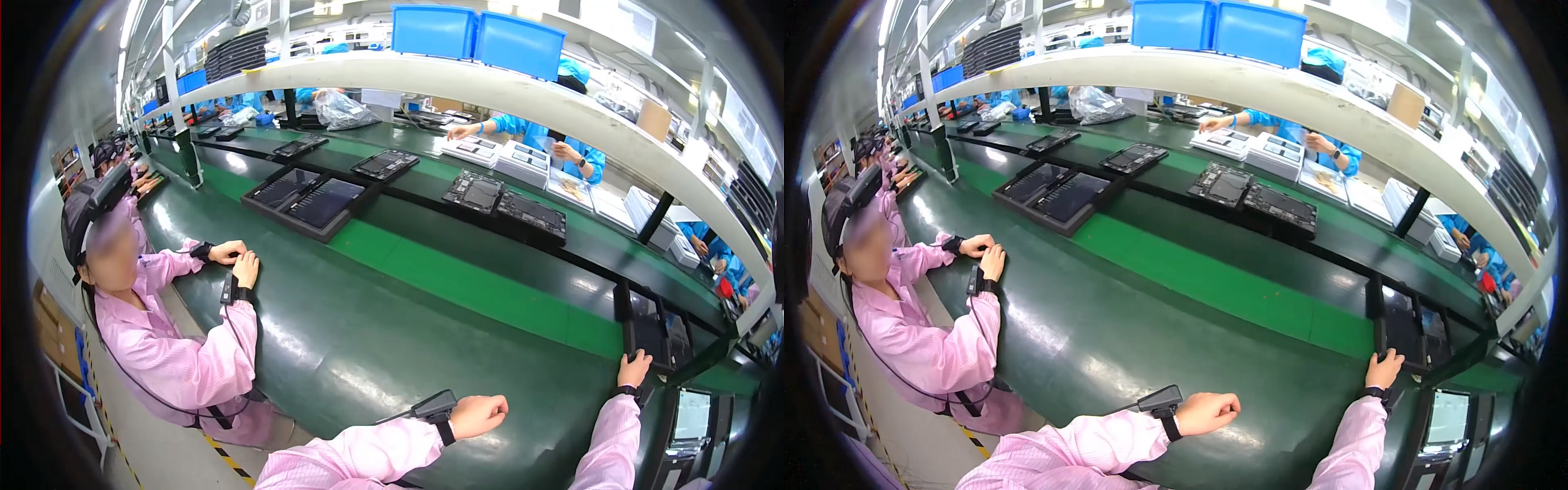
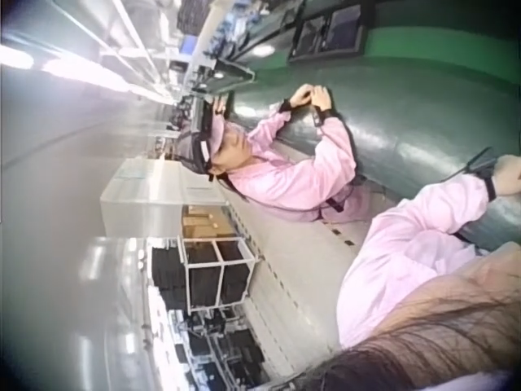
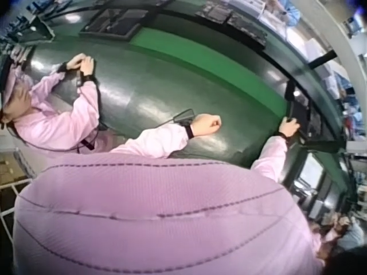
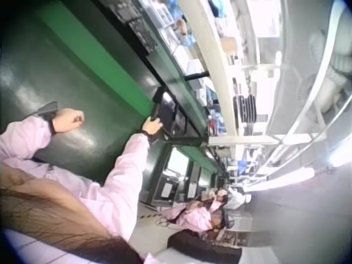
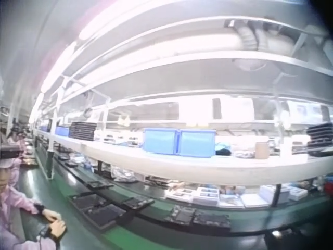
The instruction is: The person tests and calibrates a dual-screen tablet device by hand on an electronics assembly line.
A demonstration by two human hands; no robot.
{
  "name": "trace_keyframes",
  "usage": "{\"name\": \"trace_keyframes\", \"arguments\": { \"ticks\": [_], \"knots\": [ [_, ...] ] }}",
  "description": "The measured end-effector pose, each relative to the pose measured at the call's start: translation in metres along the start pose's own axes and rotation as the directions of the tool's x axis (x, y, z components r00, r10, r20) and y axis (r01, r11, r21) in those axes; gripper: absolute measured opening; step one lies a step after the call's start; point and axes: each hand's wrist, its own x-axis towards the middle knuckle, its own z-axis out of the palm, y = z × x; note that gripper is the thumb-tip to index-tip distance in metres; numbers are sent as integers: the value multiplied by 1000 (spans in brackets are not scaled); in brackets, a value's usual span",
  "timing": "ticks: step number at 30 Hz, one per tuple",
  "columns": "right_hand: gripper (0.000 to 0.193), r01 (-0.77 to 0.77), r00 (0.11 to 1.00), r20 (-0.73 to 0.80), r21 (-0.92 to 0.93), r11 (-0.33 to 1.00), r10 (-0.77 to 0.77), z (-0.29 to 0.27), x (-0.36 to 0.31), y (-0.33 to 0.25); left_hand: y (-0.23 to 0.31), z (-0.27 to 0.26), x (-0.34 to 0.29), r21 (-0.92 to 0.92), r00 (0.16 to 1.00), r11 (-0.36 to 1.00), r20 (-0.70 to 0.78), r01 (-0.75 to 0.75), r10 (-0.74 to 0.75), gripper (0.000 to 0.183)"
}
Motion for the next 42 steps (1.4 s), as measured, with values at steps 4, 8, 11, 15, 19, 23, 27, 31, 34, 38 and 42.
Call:
{"name": "trace_keyframes", "arguments": {
  "ticks": [4,8,11,15,19,23,27,31,34,38,42],
  "knots": [
    [33,197,979,-76,82,977,-192,10,6,26,2,8,8,-9,1000,1000,5,-29,29,15],
    [27,241,968,-111,159,957,-226,1,-1,20,4,13,11,-1,999,999,-3,-42,42,16],
    [26,300,942,-199,138,944,-270,7,-4,4,-2,13,11,-1,998,998,-17,-62,62,16],
    [28,336,936,-178,205,919,-303,14,-18,-29,-1,7,10,14,999,999,-15,-37,37,15],
    [29,444,889,-250,267,855,-384,15,-44,-69,-4,13,9,-4,996,999,-75,-49,49,12],
    [29,460,888,-172,356,813,-427,-5,-80,-106,-7,17,9,-45,995,996,-73,-77,74,11],
    [35,533,835,-153,457,712,-528,-38,-131,-147,-16,17,16,-258,994,961,-63,-98,84,10],
    [40,631,750,-167,474,614,-640,-77,-183,-199,-33,-16,35,-12,902,994,-421,-111,95,12],
    [40,621,675,-40,570,538,-736,-99,-220,-231,-54,-64,32,-15,684,999,-729,-48,22,28],
    [27,649,536,24,628,430,-844,-104,-281,-239,-92,-103,14,-360,753,926,-639,-113,-157,55],
    [19,675,384,-4,684,278,-923,-130,-346,-257,-103,-120,-11,-365,789,919,-604,-149,-112,71]
  ]
}}
